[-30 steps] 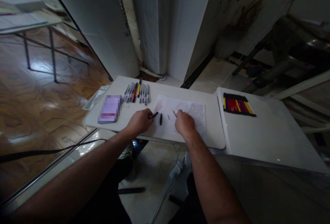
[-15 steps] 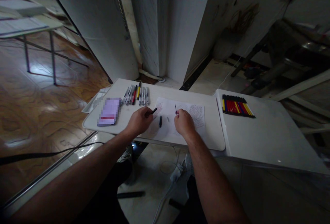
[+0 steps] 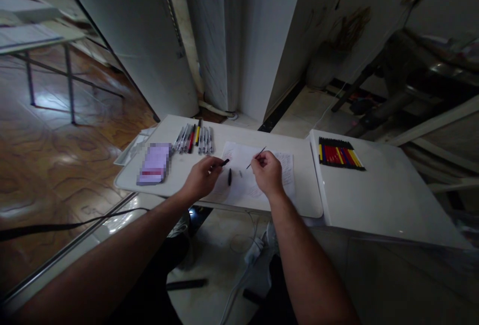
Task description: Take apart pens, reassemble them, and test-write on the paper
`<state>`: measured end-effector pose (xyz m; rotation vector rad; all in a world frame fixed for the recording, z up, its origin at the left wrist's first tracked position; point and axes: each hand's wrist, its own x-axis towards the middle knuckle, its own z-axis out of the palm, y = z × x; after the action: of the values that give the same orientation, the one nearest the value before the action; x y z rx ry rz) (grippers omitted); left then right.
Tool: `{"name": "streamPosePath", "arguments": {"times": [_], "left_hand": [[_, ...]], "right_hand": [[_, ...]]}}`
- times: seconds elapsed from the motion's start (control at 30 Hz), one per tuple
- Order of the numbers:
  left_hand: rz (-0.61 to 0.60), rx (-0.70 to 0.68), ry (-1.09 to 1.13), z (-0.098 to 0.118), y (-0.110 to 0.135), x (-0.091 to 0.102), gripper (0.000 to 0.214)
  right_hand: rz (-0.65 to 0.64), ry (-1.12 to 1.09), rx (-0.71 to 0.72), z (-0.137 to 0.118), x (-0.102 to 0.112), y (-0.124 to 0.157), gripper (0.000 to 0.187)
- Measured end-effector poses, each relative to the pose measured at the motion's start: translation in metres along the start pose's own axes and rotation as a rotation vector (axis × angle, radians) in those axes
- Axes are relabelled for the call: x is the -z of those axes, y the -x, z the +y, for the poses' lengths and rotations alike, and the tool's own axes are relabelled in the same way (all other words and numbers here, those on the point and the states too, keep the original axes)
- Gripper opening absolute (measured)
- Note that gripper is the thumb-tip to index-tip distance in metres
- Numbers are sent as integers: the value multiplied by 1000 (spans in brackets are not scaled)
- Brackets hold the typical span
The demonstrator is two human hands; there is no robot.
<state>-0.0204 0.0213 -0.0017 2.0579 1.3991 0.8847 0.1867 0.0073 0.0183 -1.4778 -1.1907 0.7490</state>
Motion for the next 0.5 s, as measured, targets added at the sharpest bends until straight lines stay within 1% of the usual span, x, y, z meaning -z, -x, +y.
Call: {"name": "streamPosePath", "arguments": {"times": [0.1, 0.17, 0.3, 0.5], "left_hand": [[-5, -27, 12, 1, 1, 0, 21], [-3, -34, 20, 2, 1, -1, 22], [0, -61, 19, 5, 2, 0, 22], [-21, -51, -13, 8, 4, 1, 23]], "right_hand": [[0, -162, -20, -6, -1, 3, 17], [3, -224, -17, -9, -2, 5, 18], [31, -249, 19, -12, -5, 7, 20], [39, -239, 65, -15, -7, 9, 18]]}}
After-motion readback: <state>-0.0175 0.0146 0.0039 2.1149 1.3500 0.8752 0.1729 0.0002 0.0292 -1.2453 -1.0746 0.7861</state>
